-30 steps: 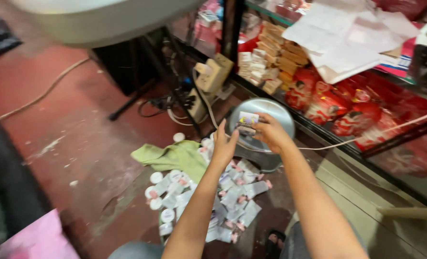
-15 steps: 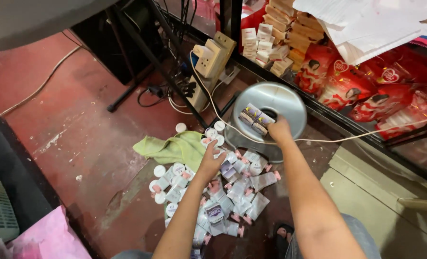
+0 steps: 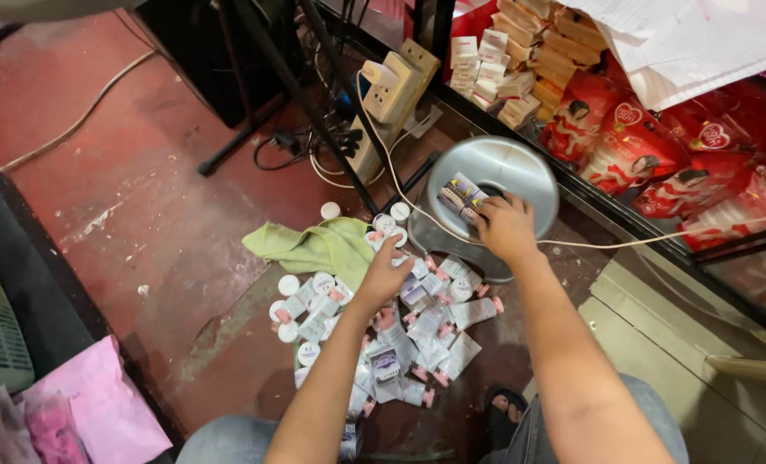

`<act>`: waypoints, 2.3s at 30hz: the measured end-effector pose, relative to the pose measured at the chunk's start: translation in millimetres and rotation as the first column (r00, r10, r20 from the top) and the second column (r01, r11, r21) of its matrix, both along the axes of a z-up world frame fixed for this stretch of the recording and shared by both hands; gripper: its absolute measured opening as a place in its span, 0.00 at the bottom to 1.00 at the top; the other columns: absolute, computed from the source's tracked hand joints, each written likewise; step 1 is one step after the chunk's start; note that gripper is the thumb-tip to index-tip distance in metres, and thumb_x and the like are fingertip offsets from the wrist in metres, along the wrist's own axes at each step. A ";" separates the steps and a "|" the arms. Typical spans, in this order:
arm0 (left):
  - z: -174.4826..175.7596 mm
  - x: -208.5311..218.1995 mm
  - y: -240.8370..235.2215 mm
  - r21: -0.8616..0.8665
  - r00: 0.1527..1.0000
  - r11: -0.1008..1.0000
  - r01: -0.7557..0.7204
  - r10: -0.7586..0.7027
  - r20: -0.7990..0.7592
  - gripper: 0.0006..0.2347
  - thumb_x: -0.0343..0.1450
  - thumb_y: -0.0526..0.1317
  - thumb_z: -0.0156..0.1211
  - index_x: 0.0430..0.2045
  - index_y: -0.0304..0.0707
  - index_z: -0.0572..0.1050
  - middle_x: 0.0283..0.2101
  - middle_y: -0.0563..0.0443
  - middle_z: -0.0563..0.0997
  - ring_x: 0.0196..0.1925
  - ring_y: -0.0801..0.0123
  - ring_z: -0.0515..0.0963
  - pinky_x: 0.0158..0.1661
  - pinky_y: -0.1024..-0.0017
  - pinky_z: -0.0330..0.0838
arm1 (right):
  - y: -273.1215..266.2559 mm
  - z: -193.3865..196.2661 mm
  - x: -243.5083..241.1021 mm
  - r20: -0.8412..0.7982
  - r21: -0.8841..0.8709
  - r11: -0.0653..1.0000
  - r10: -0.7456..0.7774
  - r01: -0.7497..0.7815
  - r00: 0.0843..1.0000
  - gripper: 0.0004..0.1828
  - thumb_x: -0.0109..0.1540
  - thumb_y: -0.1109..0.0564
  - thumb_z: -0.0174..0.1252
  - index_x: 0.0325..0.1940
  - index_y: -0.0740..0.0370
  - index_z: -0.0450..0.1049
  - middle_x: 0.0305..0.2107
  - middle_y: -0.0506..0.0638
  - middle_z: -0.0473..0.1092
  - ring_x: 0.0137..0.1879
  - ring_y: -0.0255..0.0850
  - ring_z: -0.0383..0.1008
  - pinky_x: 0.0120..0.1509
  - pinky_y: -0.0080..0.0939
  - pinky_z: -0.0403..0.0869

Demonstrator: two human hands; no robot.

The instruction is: Sorting and organizing small cosmetic boxes and sachets on the floor and then stacking them on a shelf.

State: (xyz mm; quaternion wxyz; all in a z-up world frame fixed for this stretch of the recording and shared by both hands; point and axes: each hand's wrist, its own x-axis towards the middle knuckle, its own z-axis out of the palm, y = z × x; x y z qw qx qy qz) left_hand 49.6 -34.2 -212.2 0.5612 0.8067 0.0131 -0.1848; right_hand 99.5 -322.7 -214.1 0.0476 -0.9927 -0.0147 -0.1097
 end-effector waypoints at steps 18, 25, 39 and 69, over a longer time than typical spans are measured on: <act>-98.5 -84.0 60.9 0.540 0.945 0.782 0.312 -0.196 -0.262 0.18 0.72 0.50 0.53 0.57 0.59 0.73 0.62 0.44 0.65 0.62 0.36 0.71 0.56 0.43 0.69 | 100.6 -172.2 -70.5 -0.833 -0.024 0.990 0.057 -0.138 0.550 0.27 0.51 0.39 0.62 0.56 0.28 0.80 0.74 0.48 0.50 0.72 0.63 0.62 0.65 0.74 0.67; -42.1 -69.1 57.7 0.434 0.968 0.867 0.245 -0.191 -0.164 0.20 0.71 0.47 0.55 0.61 0.59 0.70 0.66 0.43 0.64 0.66 0.34 0.68 0.60 0.45 0.68 | 97.7 -137.8 -89.6 -0.857 0.054 0.998 0.061 -0.028 0.512 0.28 0.54 0.50 0.57 0.58 0.60 0.75 0.52 0.64 0.75 0.61 0.64 0.75 0.62 0.71 0.69; 98.0 -58.8 114.3 0.127 0.961 0.990 0.054 -0.087 0.264 0.35 0.59 0.39 0.76 0.60 0.37 0.64 0.59 0.23 0.72 0.66 0.32 0.68 0.66 0.42 0.60 | 177.0 69.1 -34.0 -0.196 0.953 0.287 0.358 0.092 0.913 0.10 0.69 0.48 0.59 0.49 0.52 0.79 0.36 0.48 0.74 0.40 0.38 0.71 0.43 0.33 0.73; -0.5 -131.0 165.9 0.028 0.543 0.577 -0.816 0.751 0.376 0.34 0.55 0.37 0.77 0.56 0.34 0.67 0.54 0.27 0.71 0.60 0.27 0.70 0.60 0.41 0.64 | 329.4 -49.1 -116.1 0.154 0.496 0.487 0.765 -0.719 0.625 0.21 0.36 0.39 0.73 0.20 0.49 0.72 0.15 0.43 0.69 0.30 0.45 0.71 0.37 0.48 0.67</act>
